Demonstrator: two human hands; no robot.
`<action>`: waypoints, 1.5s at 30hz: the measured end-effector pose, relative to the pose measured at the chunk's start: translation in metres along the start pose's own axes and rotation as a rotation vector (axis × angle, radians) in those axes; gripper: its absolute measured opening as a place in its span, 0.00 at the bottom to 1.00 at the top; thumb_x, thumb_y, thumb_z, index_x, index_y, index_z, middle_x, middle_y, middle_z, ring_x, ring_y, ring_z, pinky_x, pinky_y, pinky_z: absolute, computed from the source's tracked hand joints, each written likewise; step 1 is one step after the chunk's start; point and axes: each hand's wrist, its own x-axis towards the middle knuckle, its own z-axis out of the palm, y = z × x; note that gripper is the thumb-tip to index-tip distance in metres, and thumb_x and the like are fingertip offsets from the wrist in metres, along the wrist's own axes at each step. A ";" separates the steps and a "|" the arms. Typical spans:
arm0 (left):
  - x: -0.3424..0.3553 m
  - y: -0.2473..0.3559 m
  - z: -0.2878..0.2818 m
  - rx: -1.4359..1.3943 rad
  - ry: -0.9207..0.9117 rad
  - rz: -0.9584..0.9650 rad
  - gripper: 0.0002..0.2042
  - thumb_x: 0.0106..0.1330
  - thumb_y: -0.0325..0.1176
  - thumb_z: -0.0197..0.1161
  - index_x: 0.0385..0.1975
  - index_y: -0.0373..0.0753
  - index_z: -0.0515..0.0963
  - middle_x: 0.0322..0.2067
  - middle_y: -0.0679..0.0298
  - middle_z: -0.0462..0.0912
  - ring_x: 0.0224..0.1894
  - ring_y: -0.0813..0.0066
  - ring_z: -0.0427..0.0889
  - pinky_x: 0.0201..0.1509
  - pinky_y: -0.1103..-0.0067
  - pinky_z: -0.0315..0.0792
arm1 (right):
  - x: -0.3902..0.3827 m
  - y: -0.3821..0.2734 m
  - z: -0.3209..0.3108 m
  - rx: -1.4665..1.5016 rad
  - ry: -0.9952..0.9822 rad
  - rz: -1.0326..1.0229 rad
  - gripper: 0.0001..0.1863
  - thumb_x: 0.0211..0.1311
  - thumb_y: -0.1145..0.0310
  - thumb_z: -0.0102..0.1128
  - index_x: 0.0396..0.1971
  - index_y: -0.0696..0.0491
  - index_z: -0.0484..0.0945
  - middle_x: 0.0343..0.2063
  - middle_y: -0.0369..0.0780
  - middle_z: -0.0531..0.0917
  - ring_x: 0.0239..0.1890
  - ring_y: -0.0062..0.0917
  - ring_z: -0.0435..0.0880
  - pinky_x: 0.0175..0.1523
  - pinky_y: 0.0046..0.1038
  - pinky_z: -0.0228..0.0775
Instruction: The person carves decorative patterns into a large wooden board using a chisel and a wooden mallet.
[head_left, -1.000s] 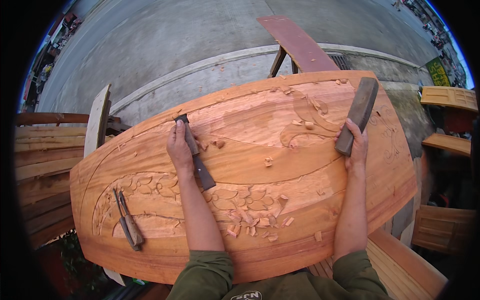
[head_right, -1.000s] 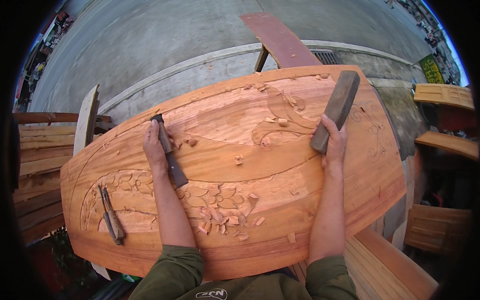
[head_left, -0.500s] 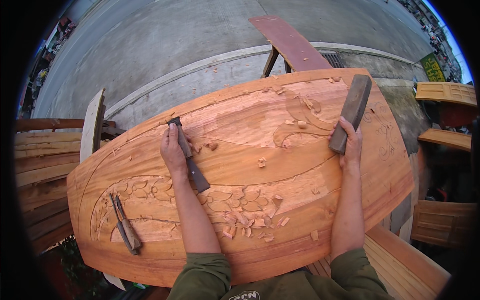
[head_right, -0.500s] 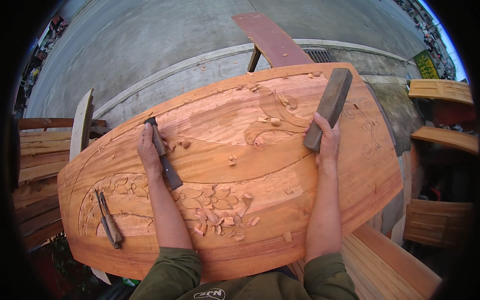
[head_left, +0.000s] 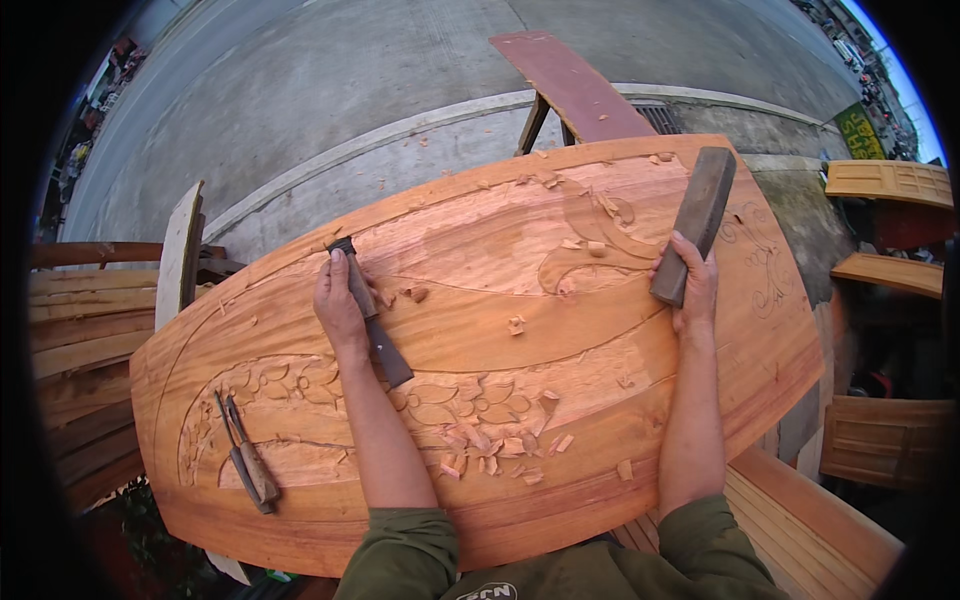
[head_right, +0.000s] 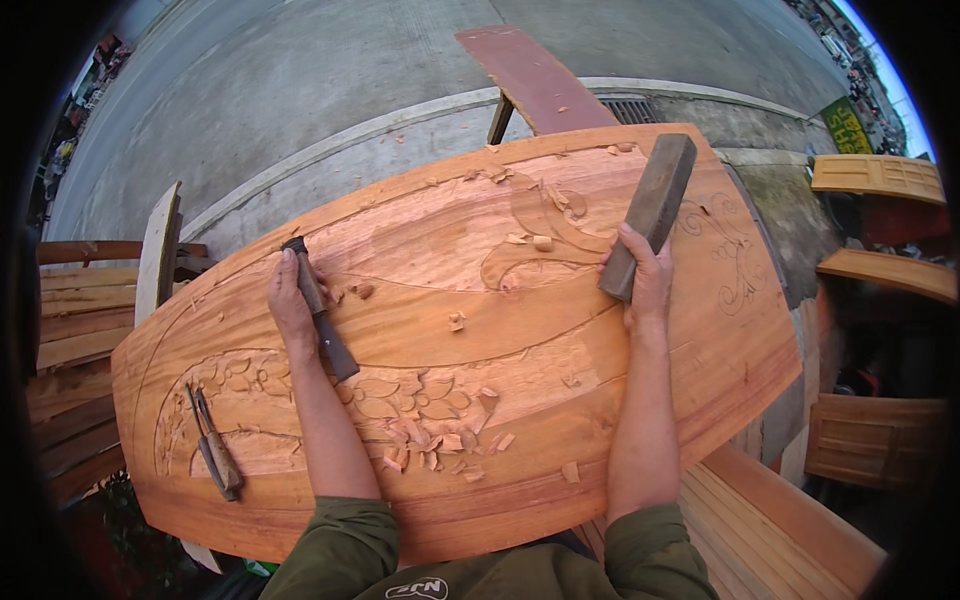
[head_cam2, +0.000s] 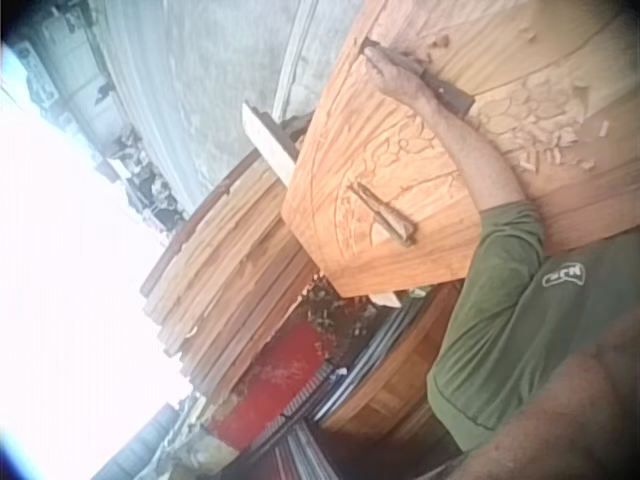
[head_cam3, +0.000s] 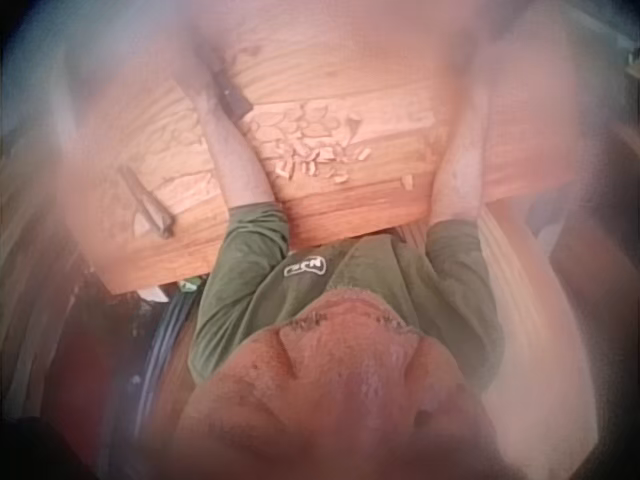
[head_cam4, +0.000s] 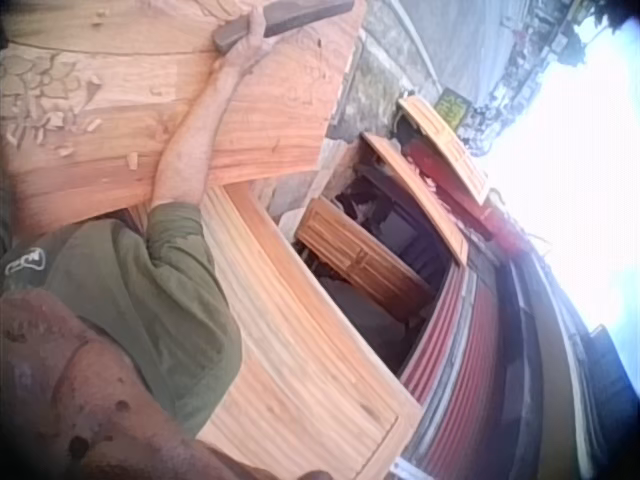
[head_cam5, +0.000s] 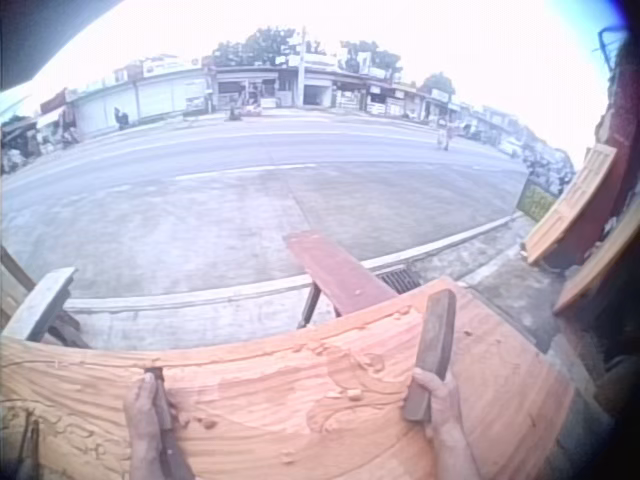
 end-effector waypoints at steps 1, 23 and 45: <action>-0.001 0.002 0.000 0.005 -0.003 0.000 0.19 0.83 0.50 0.58 0.36 0.39 0.80 0.24 0.64 0.82 0.20 0.79 0.79 0.24 0.80 0.75 | 0.000 0.000 0.000 -0.007 -0.008 -0.006 0.19 0.70 0.63 0.71 0.52 0.54 0.72 0.32 0.39 0.81 0.27 0.24 0.85 0.30 0.29 0.83; 0.003 -0.003 -0.003 0.026 -0.017 0.007 0.19 0.84 0.49 0.56 0.37 0.39 0.80 0.24 0.64 0.82 0.20 0.78 0.80 0.24 0.81 0.74 | -0.001 -0.002 0.001 -0.042 -0.008 -0.013 0.19 0.71 0.62 0.70 0.52 0.53 0.72 0.33 0.39 0.81 0.28 0.24 0.85 0.31 0.29 0.84; 0.004 -0.005 -0.004 0.022 -0.021 -0.003 0.20 0.83 0.51 0.57 0.35 0.40 0.79 0.24 0.64 0.81 0.20 0.78 0.79 0.23 0.80 0.75 | -0.002 0.003 0.001 -0.008 0.005 -0.011 0.18 0.69 0.64 0.70 0.50 0.53 0.72 0.32 0.39 0.81 0.27 0.25 0.85 0.30 0.30 0.84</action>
